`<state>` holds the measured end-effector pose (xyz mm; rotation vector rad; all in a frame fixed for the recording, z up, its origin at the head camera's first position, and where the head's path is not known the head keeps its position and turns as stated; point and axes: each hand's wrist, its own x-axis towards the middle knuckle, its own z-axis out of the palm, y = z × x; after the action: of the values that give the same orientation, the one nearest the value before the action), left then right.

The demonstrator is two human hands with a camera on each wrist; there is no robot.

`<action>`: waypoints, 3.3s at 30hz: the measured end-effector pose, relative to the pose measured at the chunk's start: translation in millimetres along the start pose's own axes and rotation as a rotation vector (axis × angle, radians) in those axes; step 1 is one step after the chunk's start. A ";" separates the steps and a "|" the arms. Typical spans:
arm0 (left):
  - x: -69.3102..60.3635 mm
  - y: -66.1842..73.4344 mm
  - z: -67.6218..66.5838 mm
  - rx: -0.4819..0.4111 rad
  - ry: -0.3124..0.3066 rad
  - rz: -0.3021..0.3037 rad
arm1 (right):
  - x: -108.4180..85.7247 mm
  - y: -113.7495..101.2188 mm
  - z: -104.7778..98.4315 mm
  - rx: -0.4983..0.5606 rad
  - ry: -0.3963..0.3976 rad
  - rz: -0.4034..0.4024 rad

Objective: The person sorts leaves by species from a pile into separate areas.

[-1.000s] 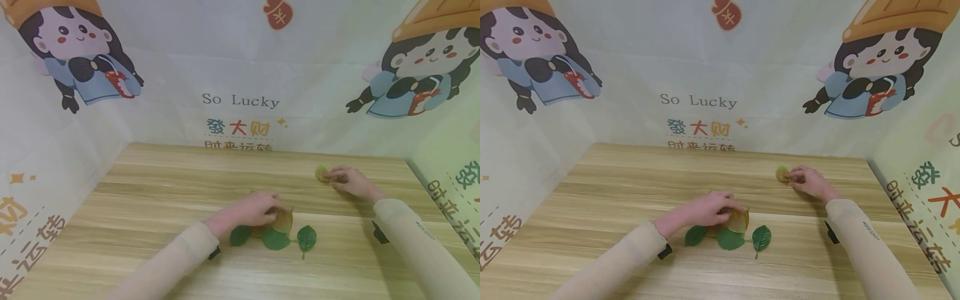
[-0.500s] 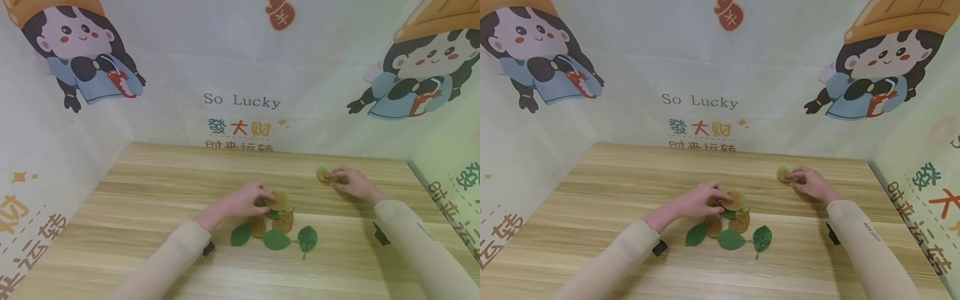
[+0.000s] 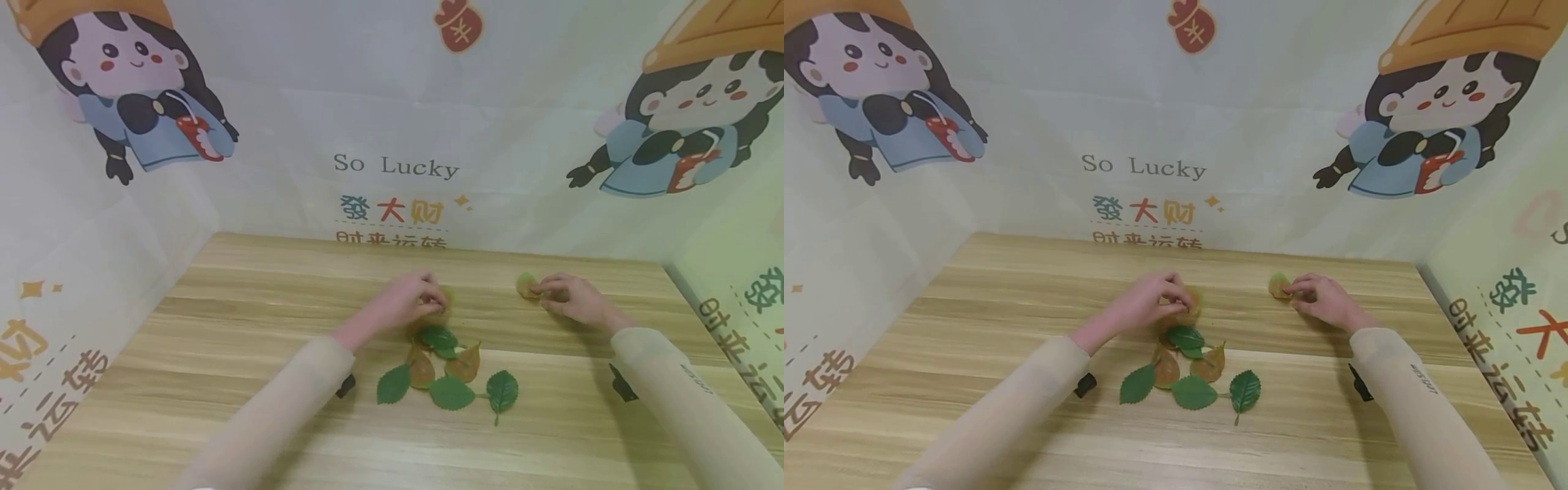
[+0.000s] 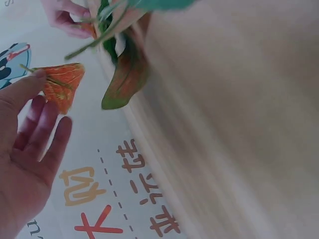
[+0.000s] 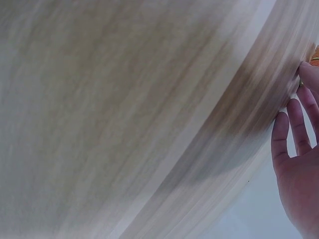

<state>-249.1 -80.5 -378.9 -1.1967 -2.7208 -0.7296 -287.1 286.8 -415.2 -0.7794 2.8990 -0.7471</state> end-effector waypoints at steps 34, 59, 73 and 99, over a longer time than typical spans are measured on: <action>101.9 -5.2 55.4 -0.207 -0.093 -0.210 | -1.3 -4.3 -0.9 -0.024 0.011 -0.029; 93.0 -10.6 50.7 0.006 -0.348 -0.215 | 2.6 -7.2 -2.0 -0.024 0.005 -0.017; 90.0 -14.0 50.5 0.051 -0.420 -0.217 | 2.4 -6.1 -1.5 -0.041 0.012 -0.022; 89.7 -8.5 49.8 0.095 -0.456 -0.241 | -3.1 -2.0 1.2 -0.021 0.041 0.010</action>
<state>-311.5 -2.2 -403.0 -1.1440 -3.2712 -0.3721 -283.3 286.2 -415.6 -0.7607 2.9494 -0.7415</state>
